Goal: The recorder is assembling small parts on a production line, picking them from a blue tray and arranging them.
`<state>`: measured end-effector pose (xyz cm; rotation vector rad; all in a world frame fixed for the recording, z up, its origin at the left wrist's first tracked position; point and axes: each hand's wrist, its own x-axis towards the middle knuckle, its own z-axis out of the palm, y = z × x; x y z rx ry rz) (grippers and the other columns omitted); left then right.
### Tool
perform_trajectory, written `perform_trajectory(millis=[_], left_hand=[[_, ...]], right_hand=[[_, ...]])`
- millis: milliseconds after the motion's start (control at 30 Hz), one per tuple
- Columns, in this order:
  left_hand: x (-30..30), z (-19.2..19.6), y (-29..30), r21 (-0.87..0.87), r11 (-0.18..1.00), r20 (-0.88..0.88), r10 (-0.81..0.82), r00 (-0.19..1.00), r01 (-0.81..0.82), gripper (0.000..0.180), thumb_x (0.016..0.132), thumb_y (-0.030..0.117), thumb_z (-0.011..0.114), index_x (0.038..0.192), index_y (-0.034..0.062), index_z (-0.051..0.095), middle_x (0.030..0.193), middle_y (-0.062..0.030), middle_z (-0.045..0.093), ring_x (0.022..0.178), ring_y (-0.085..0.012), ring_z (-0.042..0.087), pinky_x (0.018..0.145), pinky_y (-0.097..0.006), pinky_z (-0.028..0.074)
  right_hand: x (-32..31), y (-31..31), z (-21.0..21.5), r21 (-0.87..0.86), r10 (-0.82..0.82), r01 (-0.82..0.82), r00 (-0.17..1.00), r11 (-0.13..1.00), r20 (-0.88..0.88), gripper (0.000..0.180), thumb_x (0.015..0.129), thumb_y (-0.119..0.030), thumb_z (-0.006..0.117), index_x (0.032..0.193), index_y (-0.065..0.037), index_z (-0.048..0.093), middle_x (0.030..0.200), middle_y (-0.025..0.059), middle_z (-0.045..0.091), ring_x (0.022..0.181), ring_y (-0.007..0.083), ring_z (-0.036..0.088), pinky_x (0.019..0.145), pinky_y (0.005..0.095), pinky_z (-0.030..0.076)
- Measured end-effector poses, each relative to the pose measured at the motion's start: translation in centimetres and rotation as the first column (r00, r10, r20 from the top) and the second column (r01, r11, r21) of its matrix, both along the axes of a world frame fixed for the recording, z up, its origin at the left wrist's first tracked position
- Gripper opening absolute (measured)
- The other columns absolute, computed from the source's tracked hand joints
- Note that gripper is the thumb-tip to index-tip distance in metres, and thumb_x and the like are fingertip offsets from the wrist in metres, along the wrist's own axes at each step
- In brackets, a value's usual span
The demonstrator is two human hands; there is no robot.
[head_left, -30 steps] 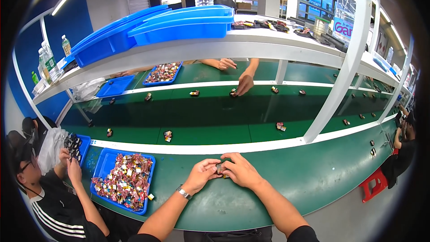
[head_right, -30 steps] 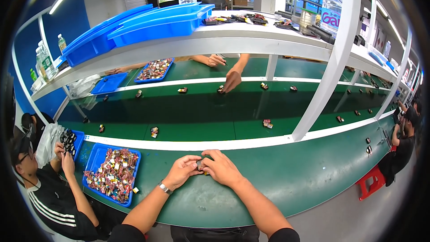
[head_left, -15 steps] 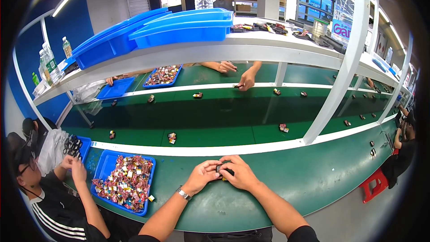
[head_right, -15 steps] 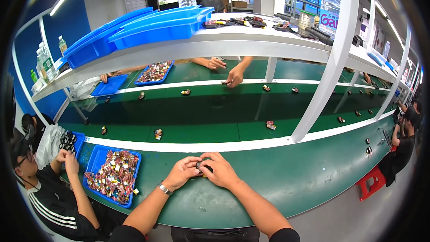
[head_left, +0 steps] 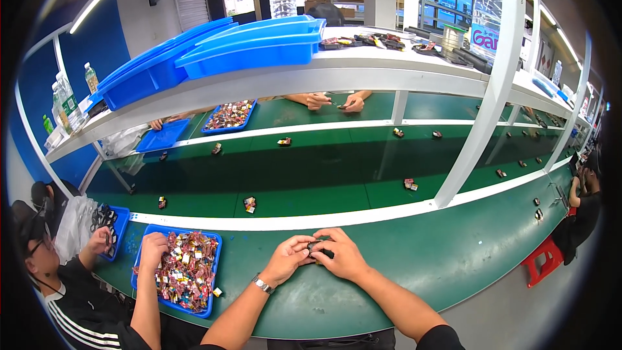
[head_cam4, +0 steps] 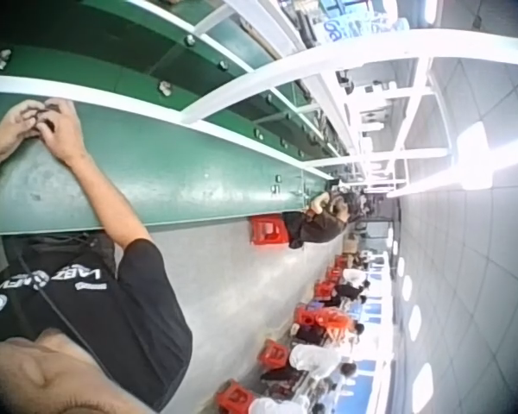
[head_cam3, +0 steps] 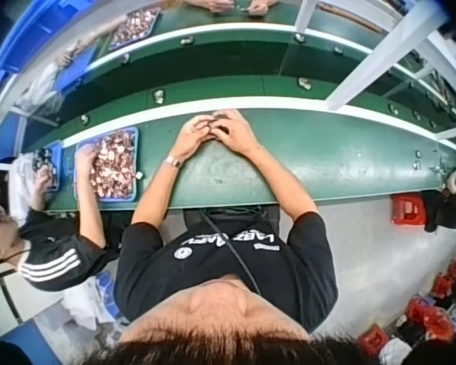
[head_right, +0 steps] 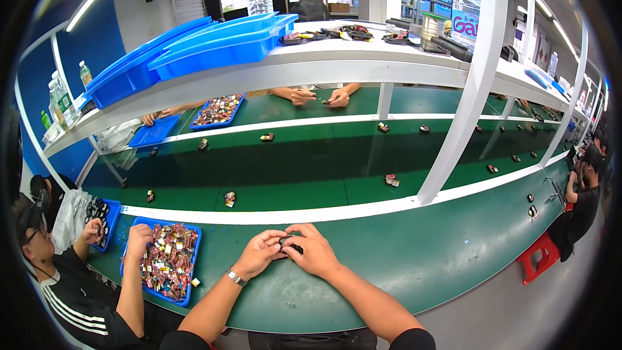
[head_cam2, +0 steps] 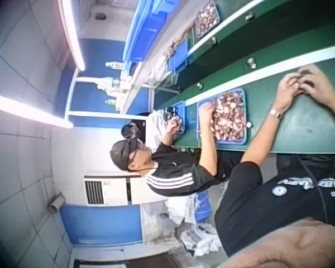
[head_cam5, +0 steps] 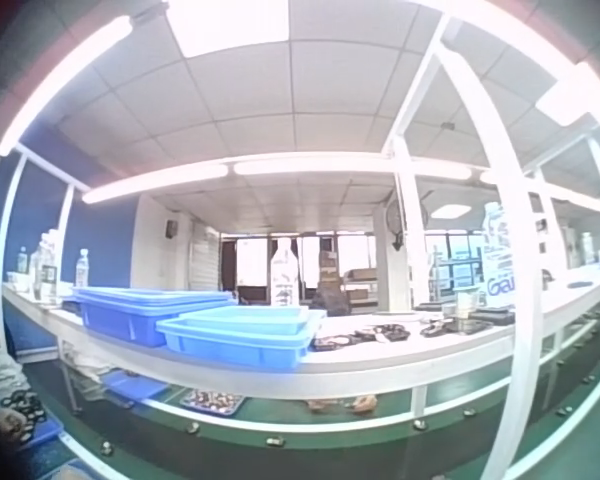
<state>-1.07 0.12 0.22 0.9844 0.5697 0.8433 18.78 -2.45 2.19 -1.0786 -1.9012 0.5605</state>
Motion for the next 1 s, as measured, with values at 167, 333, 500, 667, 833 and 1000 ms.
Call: perform_trajectory(millis=[167,333,500,667,833,1000], left_hand=[[-0.2,-0.4,0.2,-0.014,1.0,0.011,0.005,1.0,-0.005,0.029,0.098,0.006,0.056,0.127,0.0028,0.053,0.122,-0.0094,0.063,0.11,-0.0175,0.063,0.093,-0.033,0.054],[-0.2,-0.7,0.3,-0.02,1.0,0.013,0.006,1.0,-0.006,0.028,0.098,0.006,0.055,0.126,0.0027,0.054,0.122,-0.0098,0.063,0.11,-0.0171,0.063,0.093,-0.032,0.054],[-0.2,-0.9,0.3,-0.008,1.0,0.001,0.019,1.0,-0.019,0.029,0.1,0.006,0.053,0.128,0.0033,0.052,0.124,-0.0089,0.062,0.111,-0.0158,0.061,0.094,-0.031,0.051],[-0.1,-1.4,0.5,0.001,0.999,0.034,0.053,0.998,-0.053,0.026,0.097,0.005,0.057,0.123,0.0021,0.054,0.128,-0.0132,0.06,0.115,-0.0202,0.061,0.096,-0.036,0.053],[-0.4,-1.1,0.5,0.02,0.998,0.141,0.056,0.988,-0.059,0.025,0.097,0.005,0.059,0.121,0.0016,0.054,0.128,-0.0144,0.06,0.115,-0.0216,0.061,0.098,-0.038,0.052],[-0.3,-1.0,0.4,0.029,0.999,0.19,0.037,0.981,-0.043,0.024,0.096,0.005,0.059,0.12,0.0016,0.055,0.128,-0.0149,0.06,0.114,-0.0219,0.062,0.099,-0.04,0.052]], right_hand=[[-0.2,-0.1,-0.2,0.0,-0.007,0.007,1.0,1.0,-0.005,0.012,0.083,-0.014,0.072,0.095,-0.01,0.073,0.12,0.0044,0.062,0.112,0.0254,0.057,0.09,0.0357,0.051],[-0.1,0.0,-0.3,-0.024,-0.003,0.002,0.999,1.0,-0.044,0.014,0.084,-0.013,0.072,0.097,-0.01,0.073,0.119,0.0047,0.063,0.113,0.0257,0.057,0.093,0.0363,0.05],[-0.5,0.0,-0.6,-0.045,-0.03,0.027,0.998,0.999,-0.062,0.015,0.082,-0.01,0.074,0.097,-0.01,0.075,0.119,0.0061,0.065,0.114,0.0262,0.058,0.094,0.0379,0.05],[-1.1,0.3,-0.7,0.024,0.001,0.002,0.993,1.0,-0.121,0.019,0.08,-0.007,0.074,0.099,-0.01,0.075,0.122,0.0073,0.064,0.116,0.0284,0.057,0.096,0.0389,0.05],[-1.6,-0.4,0.5,0.119,-0.017,0.028,0.996,0.993,-0.088,0.021,0.079,-0.007,0.073,0.1,-0.009,0.074,0.123,0.0086,0.063,0.118,0.0303,0.056,0.097,0.0397,0.048],[-1.5,-0.4,0.3,0.167,-0.058,0.072,0.994,0.983,-0.092,0.022,0.077,-0.005,0.074,0.098,-0.007,0.073,0.124,0.0093,0.063,0.117,0.031,0.056,0.097,0.0401,0.048]])
